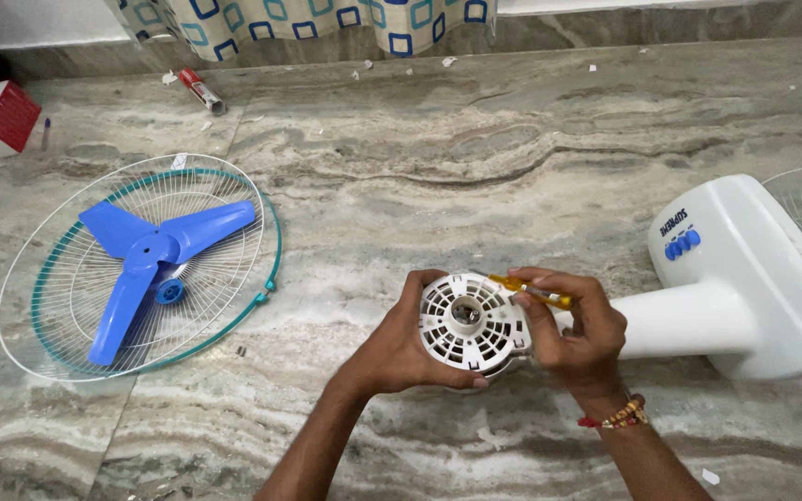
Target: The person uses a screwdriver to remove screws from the front housing of a white fan motor assembly. They then detach the plastic cover to expose the internal motor components.
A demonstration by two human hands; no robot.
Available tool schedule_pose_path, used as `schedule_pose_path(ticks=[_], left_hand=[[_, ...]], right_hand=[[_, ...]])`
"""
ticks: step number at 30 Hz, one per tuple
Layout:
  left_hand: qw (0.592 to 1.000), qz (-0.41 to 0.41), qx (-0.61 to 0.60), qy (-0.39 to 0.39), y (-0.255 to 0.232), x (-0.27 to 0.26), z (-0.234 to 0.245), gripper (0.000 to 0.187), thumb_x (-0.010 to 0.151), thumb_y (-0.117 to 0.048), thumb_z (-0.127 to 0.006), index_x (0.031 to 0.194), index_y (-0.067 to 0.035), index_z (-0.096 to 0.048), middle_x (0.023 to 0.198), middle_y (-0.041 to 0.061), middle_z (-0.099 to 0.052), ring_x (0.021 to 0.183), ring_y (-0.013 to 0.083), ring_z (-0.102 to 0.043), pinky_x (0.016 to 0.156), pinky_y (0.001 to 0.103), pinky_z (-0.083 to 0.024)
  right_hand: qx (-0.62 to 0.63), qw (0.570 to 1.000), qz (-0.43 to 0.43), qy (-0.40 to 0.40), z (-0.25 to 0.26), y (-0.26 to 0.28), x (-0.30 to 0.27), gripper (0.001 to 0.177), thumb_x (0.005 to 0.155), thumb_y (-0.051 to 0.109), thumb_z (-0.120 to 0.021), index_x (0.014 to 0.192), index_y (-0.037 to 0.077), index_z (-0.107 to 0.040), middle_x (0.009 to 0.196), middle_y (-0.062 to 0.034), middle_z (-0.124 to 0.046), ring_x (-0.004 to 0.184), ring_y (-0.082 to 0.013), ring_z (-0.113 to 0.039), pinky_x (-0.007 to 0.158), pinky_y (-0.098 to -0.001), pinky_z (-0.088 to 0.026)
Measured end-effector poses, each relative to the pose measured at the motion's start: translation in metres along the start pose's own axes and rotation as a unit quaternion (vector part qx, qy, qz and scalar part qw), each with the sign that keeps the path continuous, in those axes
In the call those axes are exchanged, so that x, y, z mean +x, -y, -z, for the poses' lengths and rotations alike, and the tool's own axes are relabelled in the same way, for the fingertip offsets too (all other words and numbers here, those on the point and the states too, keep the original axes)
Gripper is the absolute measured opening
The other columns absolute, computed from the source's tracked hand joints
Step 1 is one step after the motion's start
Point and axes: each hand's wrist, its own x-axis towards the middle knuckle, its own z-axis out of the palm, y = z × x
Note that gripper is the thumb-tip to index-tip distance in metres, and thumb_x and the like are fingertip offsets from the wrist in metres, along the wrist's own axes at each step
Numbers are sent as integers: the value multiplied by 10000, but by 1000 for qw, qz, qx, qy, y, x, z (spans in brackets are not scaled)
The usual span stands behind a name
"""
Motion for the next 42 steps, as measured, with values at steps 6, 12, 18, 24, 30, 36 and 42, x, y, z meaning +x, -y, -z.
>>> schedule_pose_path(ticks=[6,12,18,24,30,36,42], left_hand=[[999,7,37,3,0,0,2,1353,477,-518,-987,1495,22,-279,1397,238,-593,1347,339,-596,1152,421,-475],[999,22,30,10,-1,-1,2,1361,468,-541,-962,1507,12,-278,1388,230,-604,1337,333,-604,1132,425,-491],[998,19,51,28,-3,1,5,1412,471,-553,-971,1537,25,-248,1435,234,-559,1376,343,-565,1158,426,-462],[997,25,74,17,-5,2,9,1461,415,-589,-960,1567,-10,-273,1479,233,-510,1402,365,-519,1170,446,-435],[994,-8,111,5,-6,4,10,1462,430,-593,-971,1577,-11,-275,1518,233,-467,1431,370,-479,1183,450,-418],[993,-49,103,-27,-7,6,8,1421,465,-584,-971,1579,-21,-292,1509,233,-440,1425,392,-487,1169,461,-443],[965,-175,171,-94,-7,8,7,1356,499,-562,-1006,1558,-37,-341,1516,212,-395,1491,406,-388,1225,522,-389]], right_hand=[[130,977,-152,-71,3,11,18,195,1004,16,-657,1164,-3,-547,1151,-179,-733,1133,-248,-735,946,-341,-628],[234,878,-407,-91,10,18,38,180,967,106,-667,1130,54,-611,1077,-162,-755,972,-236,-744,812,-342,-608],[250,870,-415,-89,17,26,45,168,966,115,-669,1117,79,-603,1100,-161,-764,985,-228,-740,821,-351,-591],[239,880,-397,-103,28,32,50,173,970,122,-674,1123,92,-599,1117,-163,-760,999,-228,-738,836,-354,-584],[257,879,-379,-132,40,35,47,175,978,111,-672,1133,93,-592,1144,-157,-753,994,-232,-738,840,-357,-589],[252,882,-367,-157,48,35,41,191,977,96,-672,1147,75,-587,1157,-174,-745,995,-248,-736,837,-356,-606],[250,889,-347,-161,52,38,32,212,969,62,-671,1155,25,-576,1195,-210,-733,1068,-275,-741,889,-357,-621]])
